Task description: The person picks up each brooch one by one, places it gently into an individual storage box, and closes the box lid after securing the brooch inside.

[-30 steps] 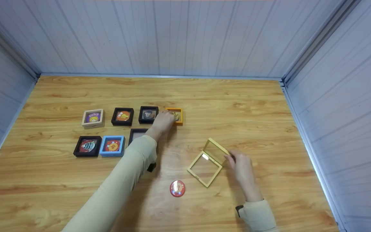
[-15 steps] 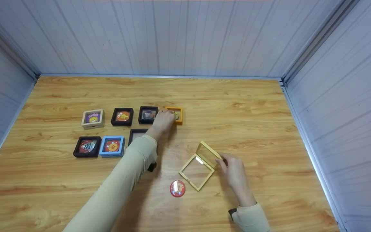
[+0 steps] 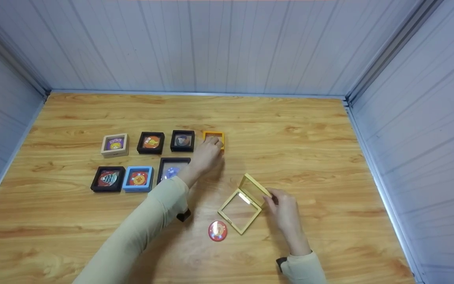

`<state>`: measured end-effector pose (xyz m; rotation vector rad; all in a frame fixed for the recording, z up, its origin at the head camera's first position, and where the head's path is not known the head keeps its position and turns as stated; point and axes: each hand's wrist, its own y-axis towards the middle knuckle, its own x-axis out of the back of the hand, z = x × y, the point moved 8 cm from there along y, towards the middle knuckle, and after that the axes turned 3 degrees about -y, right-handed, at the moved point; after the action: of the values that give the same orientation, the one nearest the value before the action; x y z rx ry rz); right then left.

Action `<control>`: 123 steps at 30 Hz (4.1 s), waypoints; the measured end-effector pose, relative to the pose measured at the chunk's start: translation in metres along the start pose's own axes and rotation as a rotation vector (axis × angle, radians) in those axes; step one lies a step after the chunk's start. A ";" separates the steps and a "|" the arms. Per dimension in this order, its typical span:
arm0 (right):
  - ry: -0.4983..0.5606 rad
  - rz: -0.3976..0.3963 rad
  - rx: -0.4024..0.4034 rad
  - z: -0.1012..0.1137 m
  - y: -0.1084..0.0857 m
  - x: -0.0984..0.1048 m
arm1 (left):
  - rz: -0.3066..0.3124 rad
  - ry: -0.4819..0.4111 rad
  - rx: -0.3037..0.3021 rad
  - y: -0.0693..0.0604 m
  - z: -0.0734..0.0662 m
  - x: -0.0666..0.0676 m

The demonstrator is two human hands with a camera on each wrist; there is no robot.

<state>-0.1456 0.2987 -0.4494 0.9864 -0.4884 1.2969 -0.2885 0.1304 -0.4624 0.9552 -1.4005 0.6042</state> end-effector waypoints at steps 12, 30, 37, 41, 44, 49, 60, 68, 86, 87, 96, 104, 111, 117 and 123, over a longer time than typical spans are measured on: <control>-0.023 -0.031 0.014 -0.001 0.000 0.002 | -0.069 -0.165 -0.161 -0.052 -0.025 0.016; -0.010 -0.025 -0.038 -0.003 -0.002 0.001 | 0.003 -0.229 -0.331 -0.135 -0.068 0.012; -0.014 -0.034 -0.023 -0.001 -0.002 0.001 | 0.054 -0.218 -0.329 -0.156 -0.075 -0.003; -0.009 -0.020 -0.039 -0.003 -0.002 0.000 | 0.089 -0.204 -0.332 -0.162 -0.078 -0.011; -0.003 -0.012 -0.054 -0.005 -0.003 0.000 | 0.100 -0.197 -0.331 -0.165 -0.080 -0.015; 0.002 -0.023 -0.054 -0.004 -0.003 0.002 | 0.140 -0.182 -0.318 -0.168 -0.083 -0.022; 0.035 0.004 -0.101 -0.006 -0.005 0.000 | 0.220 -0.158 -0.320 -0.170 -0.087 -0.033; 0.024 -0.015 -0.077 -0.005 -0.005 0.001 | 0.252 -0.216 -0.313 -0.171 -0.088 -0.035; 0.018 -0.047 -0.046 -0.004 -0.005 0.003 | -0.003 -0.308 -0.297 -0.157 -0.084 -0.016; 0.017 -0.045 -0.049 -0.004 -0.005 0.002 | -0.017 -0.315 -0.286 -0.155 -0.083 -0.015; 0.016 -0.041 -0.066 -0.004 -0.007 0.002 | -0.042 -0.341 -0.232 -0.134 -0.085 -0.018; 0.008 -0.055 -0.046 -0.002 -0.007 0.003 | -0.019 -0.302 -0.205 -0.116 -0.093 -0.026; 0.013 -0.078 -0.014 -0.002 -0.007 0.002 | 0.003 -0.266 -0.207 -0.108 -0.102 -0.034; 0.011 -0.053 -0.050 -0.004 -0.007 0.001 | 0.016 -0.226 -0.210 -0.104 -0.106 -0.037; 0.006 -0.037 -0.074 -0.005 -0.008 0.000 | 0.012 -0.183 -0.214 -0.104 -0.108 -0.039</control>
<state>-0.1394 0.3033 -0.4548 0.9253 -0.5081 1.2398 -0.1484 0.1746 -0.5110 0.8470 -1.5992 0.3728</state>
